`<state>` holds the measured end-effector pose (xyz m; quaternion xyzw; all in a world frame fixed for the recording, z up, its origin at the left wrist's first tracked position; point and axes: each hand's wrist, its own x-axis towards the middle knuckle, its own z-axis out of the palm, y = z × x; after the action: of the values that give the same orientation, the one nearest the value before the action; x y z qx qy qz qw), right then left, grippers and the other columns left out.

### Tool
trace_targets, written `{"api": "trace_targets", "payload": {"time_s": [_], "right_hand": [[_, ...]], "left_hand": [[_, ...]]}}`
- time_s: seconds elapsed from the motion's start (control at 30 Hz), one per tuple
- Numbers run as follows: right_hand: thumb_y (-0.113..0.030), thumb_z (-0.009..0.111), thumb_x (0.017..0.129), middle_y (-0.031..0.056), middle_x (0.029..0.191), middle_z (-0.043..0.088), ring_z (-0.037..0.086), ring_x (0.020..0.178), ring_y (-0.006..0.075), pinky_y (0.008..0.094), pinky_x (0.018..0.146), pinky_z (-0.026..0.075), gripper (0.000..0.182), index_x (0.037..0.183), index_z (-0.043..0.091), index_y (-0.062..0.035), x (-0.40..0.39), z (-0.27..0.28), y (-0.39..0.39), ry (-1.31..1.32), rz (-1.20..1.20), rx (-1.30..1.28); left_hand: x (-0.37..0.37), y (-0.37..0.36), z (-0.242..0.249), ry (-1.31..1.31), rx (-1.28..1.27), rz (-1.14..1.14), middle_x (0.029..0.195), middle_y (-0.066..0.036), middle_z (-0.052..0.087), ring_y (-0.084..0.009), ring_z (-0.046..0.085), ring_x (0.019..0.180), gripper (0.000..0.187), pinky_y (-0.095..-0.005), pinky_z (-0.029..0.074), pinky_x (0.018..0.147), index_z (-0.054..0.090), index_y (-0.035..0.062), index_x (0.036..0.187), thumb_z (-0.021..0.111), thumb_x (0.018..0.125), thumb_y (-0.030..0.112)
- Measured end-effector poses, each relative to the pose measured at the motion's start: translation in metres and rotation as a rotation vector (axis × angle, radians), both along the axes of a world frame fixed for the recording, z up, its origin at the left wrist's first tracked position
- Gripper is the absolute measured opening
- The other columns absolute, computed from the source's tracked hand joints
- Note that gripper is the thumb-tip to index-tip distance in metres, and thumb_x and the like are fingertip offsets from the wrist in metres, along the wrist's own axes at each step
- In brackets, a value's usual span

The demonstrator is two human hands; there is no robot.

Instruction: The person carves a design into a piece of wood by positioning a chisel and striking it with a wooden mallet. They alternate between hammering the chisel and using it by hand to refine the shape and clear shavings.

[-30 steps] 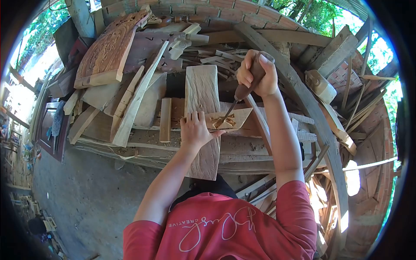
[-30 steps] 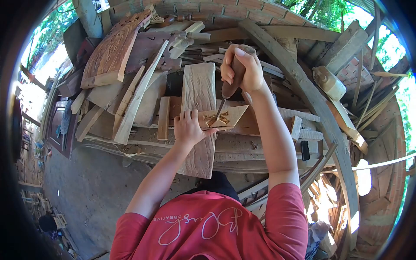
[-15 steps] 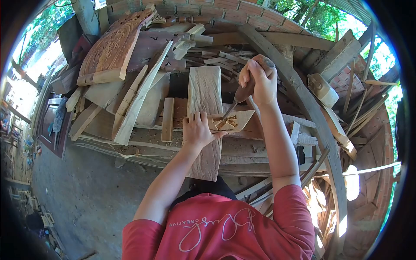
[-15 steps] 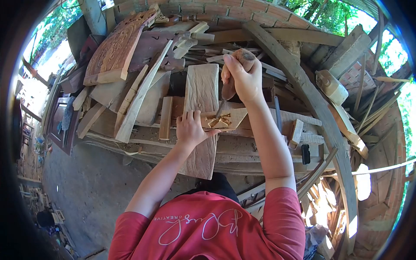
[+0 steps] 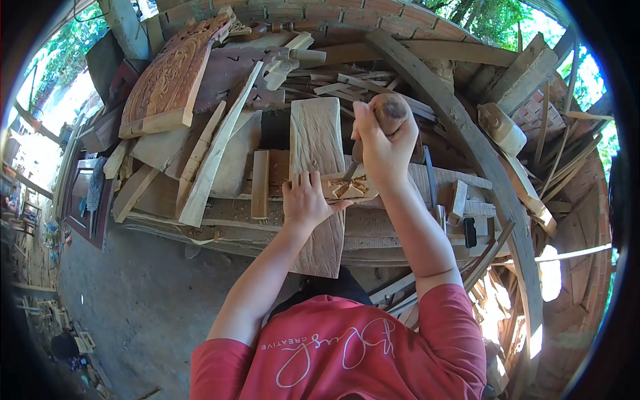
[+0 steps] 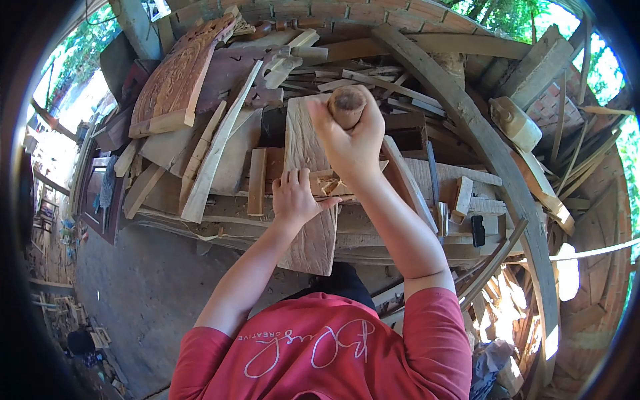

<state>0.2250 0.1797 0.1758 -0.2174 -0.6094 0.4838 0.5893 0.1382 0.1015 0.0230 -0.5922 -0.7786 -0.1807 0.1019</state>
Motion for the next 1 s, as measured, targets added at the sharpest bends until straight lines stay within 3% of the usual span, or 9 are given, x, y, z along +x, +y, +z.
{"api": "trace_targets", "payload": {"time_s": [0.23,0.3,0.4,0.5,0.7,0.8,0.9,0.97,1.0], "right_hand": [[-0.022,0.070,0.074,-0.0010,0.060,0.050,0.047,0.052,0.0059,0.0210,0.047,0.038,0.028,0.075,0.048,-0.0046,0.014,0.007,0.021,-0.059,0.408,-0.032],[-0.026,0.066,0.077,0.0009,0.056,0.050,0.048,0.049,0.0079,0.0228,0.047,0.039,0.029,0.070,0.048,-0.0044,0.009,0.011,0.035,-0.096,0.399,-0.016],[-0.032,0.057,0.082,0.0042,0.051,0.048,0.045,0.046,0.0112,0.0253,0.048,0.038,0.041,0.055,0.046,-0.0038,-0.001,0.014,0.061,-0.129,0.609,0.038],[-0.031,0.053,0.084,0.0039,0.053,0.045,0.044,0.045,0.0126,0.0258,0.047,0.037,0.032,0.070,0.045,-0.0033,-0.014,0.011,0.072,-0.154,0.743,-0.062],[-0.034,0.056,0.084,0.0033,0.054,0.048,0.045,0.045,0.0106,0.0242,0.046,0.036,0.035,0.069,0.048,-0.0034,-0.024,0.008,0.055,-0.222,0.647,-0.001],[-0.024,0.059,0.083,0.0024,0.057,0.050,0.045,0.046,0.0084,0.0226,0.045,0.037,0.026,0.073,0.049,-0.0026,-0.021,0.012,0.029,-0.171,0.193,-0.037],[-0.027,0.064,0.079,0.0010,0.066,0.053,0.050,0.054,0.0059,0.0218,0.048,0.040,0.028,0.077,0.050,-0.0034,0.000,0.000,0.012,-0.010,-0.012,0.052],[-0.021,0.061,0.081,0.0033,0.073,0.053,0.050,0.056,0.0091,0.0232,0.050,0.041,0.022,0.085,0.049,-0.0028,0.026,-0.011,0.001,0.104,0.005,0.091],[-0.027,0.054,0.084,0.0061,0.070,0.053,0.050,0.058,0.0127,0.0263,0.053,0.041,0.026,0.089,0.048,-0.0028,0.037,-0.016,-0.002,0.151,-0.027,0.134]], "left_hand": [[0.002,-0.001,0.007,0.023,-0.048,0.008,0.089,-0.012,0.054,-0.0258,0.054,0.088,0.089,-0.0397,0.041,0.073,0.053,0.0012,0.099,0.051,0.055,0.079],[0.002,-0.001,0.004,0.044,-0.023,0.009,0.090,-0.012,0.054,-0.0259,0.054,0.088,0.090,-0.0398,0.041,0.074,0.053,0.0013,0.099,0.051,0.054,0.079],[0.002,-0.001,0.001,0.062,-0.007,0.015,0.090,-0.012,0.054,-0.0259,0.054,0.087,0.090,-0.0398,0.041,0.074,0.053,0.0016,0.100,0.052,0.053,0.079],[-0.004,0.002,0.003,0.042,-0.025,-0.040,0.090,-0.012,0.054,-0.0256,0.054,0.086,0.092,-0.0396,0.041,0.073,0.053,0.0022,0.100,0.051,0.051,0.080],[-0.005,0.001,0.005,0.027,-0.064,-0.082,0.090,-0.011,0.054,-0.0249,0.055,0.085,0.094,-0.0399,0.041,0.072,0.052,0.0029,0.101,0.050,0.049,0.082],[-0.006,0.002,0.003,0.021,-0.043,-0.089,0.090,-0.010,0.054,-0.0245,0.055,0.085,0.095,-0.0420,0.041,0.073,0.052,0.0029,0.102,0.049,0.050,0.082],[-0.006,0.002,0.003,0.013,-0.045,-0.090,0.090,-0.010,0.053,-0.0242,0.054,0.085,0.094,-0.0438,0.041,0.075,0.052,0.0029,0.102,0.047,0.052,0.082],[-0.005,0.001,0.002,0.012,-0.045,-0.083,0.091,-0.010,0.053,-0.0243,0.054,0.085,0.094,-0.0439,0.041,0.075,0.052,0.0028,0.103,0.048,0.052,0.082],[-0.005,0.001,0.000,0.012,-0.031,-0.065,0.091,-0.010,0.053,-0.0245,0.054,0.085,0.094,-0.0442,0.041,0.075,0.052,0.0026,0.103,0.048,0.053,0.082]]}}
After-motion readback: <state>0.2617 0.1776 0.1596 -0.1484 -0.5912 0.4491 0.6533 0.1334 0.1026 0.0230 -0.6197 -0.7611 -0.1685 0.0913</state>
